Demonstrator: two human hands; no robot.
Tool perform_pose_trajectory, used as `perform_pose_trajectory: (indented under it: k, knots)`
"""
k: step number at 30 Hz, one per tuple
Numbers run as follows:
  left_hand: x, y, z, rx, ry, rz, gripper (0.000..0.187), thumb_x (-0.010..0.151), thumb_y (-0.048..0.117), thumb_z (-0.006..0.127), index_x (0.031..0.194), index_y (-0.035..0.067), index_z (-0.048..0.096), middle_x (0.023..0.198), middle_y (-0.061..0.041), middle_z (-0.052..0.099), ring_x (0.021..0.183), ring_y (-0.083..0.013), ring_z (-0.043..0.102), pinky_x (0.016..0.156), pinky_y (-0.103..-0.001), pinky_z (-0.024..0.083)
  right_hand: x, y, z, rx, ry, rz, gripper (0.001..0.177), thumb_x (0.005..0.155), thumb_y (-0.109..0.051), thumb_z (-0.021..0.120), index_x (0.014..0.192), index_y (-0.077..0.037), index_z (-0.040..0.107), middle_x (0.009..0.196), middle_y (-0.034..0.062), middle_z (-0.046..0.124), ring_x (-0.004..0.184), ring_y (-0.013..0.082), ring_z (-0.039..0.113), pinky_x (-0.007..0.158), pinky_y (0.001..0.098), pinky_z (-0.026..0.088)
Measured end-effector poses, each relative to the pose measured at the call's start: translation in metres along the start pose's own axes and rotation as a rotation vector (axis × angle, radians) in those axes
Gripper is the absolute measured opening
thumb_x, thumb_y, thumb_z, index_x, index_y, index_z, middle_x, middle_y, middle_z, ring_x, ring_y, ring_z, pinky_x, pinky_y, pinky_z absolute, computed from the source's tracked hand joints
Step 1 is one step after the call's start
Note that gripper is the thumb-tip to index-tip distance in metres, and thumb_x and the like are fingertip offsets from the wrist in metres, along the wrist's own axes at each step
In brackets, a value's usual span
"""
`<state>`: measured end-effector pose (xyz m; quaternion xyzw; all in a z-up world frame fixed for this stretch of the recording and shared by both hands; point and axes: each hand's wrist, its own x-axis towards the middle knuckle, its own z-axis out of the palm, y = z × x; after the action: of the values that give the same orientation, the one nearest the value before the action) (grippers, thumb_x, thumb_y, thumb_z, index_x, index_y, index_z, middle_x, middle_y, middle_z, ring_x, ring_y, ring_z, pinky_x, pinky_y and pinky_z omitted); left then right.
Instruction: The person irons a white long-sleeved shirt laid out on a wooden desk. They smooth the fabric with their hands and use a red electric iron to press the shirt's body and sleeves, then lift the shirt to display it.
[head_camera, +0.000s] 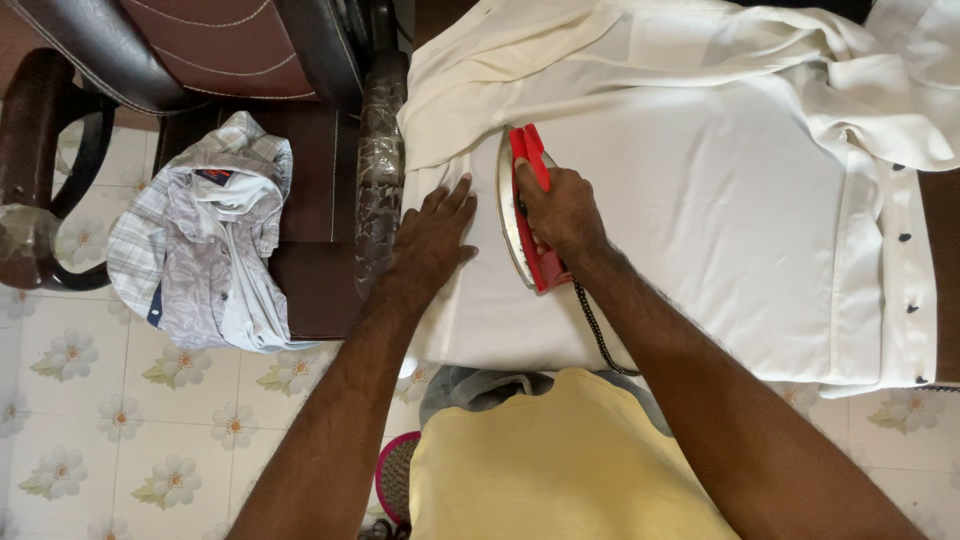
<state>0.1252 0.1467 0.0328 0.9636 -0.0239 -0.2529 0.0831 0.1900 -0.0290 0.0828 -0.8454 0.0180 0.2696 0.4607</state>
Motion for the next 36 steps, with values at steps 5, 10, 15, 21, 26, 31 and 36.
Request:
perform_pose_trajectory:
  k: [5, 10, 15, 21, 26, 31, 36]
  knots:
    - [0.005, 0.003, 0.002, 0.023, -0.057, -0.027, 0.086, 0.090, 0.032, 0.076, 0.158, 0.013, 0.027, 0.172, 0.000, 0.006, 0.155, -0.0258, 0.017, 0.115, -0.052, 0.037, -0.010, 0.004, -0.010, 0.043, -0.034, 0.069, 0.058, 0.102, -0.046, 0.051, 0.072, 0.003, 0.062, 0.050, 0.0077, 0.059, 0.038, 0.0172, 0.057, 0.038, 0.0342, 0.052]
    - [0.003, 0.004, 0.001, 0.028, -0.042, -0.033, 0.086, 0.091, 0.032, 0.076, 0.158, 0.011, 0.027, 0.172, -0.002, 0.006, 0.155, -0.0273, 0.017, 0.114, -0.052, 0.038, 0.000, 0.003, -0.009, 0.075, 0.006, 0.051, 0.059, 0.103, -0.046, 0.051, 0.071, 0.003, 0.060, 0.051, 0.0087, 0.056, 0.037, 0.0181, 0.055, 0.037, 0.0351, 0.050]
    - [0.007, 0.012, -0.004, 0.073, -0.082, -0.075, 0.085, 0.092, 0.031, 0.075, 0.158, 0.011, 0.025, 0.173, -0.004, 0.005, 0.156, -0.0280, 0.017, 0.113, -0.052, 0.041, -0.006, 0.007, -0.014, 0.030, 0.056, 0.069, 0.055, 0.102, -0.045, 0.050, 0.070, 0.000, 0.058, 0.050, 0.0078, 0.058, 0.037, 0.0187, 0.057, 0.036, 0.0352, 0.050]
    - [0.011, 0.018, -0.002, 0.136, -0.087, -0.096, 0.091, 0.093, 0.031, 0.075, 0.160, 0.008, 0.018, 0.172, -0.008, 0.004, 0.155, -0.0313, 0.019, 0.114, -0.052, 0.040, 0.002, 0.011, -0.022, 0.071, 0.077, 0.039, 0.062, 0.105, -0.047, 0.050, 0.069, 0.003, 0.056, 0.051, 0.0106, 0.056, 0.037, 0.0205, 0.055, 0.037, 0.0370, 0.049]
    - [0.014, 0.019, 0.001, 0.141, -0.078, -0.112, 0.088, 0.095, 0.017, 0.069, 0.164, 0.017, 0.014, 0.172, -0.007, 0.002, 0.155, -0.0329, 0.019, 0.114, -0.054, 0.039, -0.004, 0.018, -0.028, 0.052, 0.102, 0.075, 0.060, 0.103, -0.047, 0.050, 0.068, 0.001, 0.057, 0.049, 0.0084, 0.057, 0.036, 0.0192, 0.056, 0.037, 0.0350, 0.050]
    - [0.016, 0.028, -0.006, 0.175, -0.140, -0.147, 0.092, 0.091, 0.016, 0.071, 0.164, 0.015, 0.014, 0.173, -0.011, 0.001, 0.154, -0.0350, 0.020, 0.114, -0.054, 0.039, -0.005, 0.024, -0.034, 0.025, 0.106, 0.071, 0.060, 0.104, -0.047, 0.049, 0.068, 0.001, 0.057, 0.049, 0.0093, 0.057, 0.036, 0.0201, 0.057, 0.036, 0.0354, 0.050]
    - [0.017, 0.046, -0.028, 0.154, -0.280, -0.217, 0.100, 0.090, 0.037, 0.075, 0.165, 0.008, 0.014, 0.174, -0.015, 0.003, 0.157, -0.0364, 0.017, 0.117, -0.051, 0.037, 0.005, 0.023, -0.041, 0.028, 0.121, 0.070, 0.061, 0.104, -0.048, 0.049, 0.069, 0.002, 0.057, 0.051, 0.0090, 0.058, 0.037, 0.0200, 0.058, 0.037, 0.0356, 0.051]
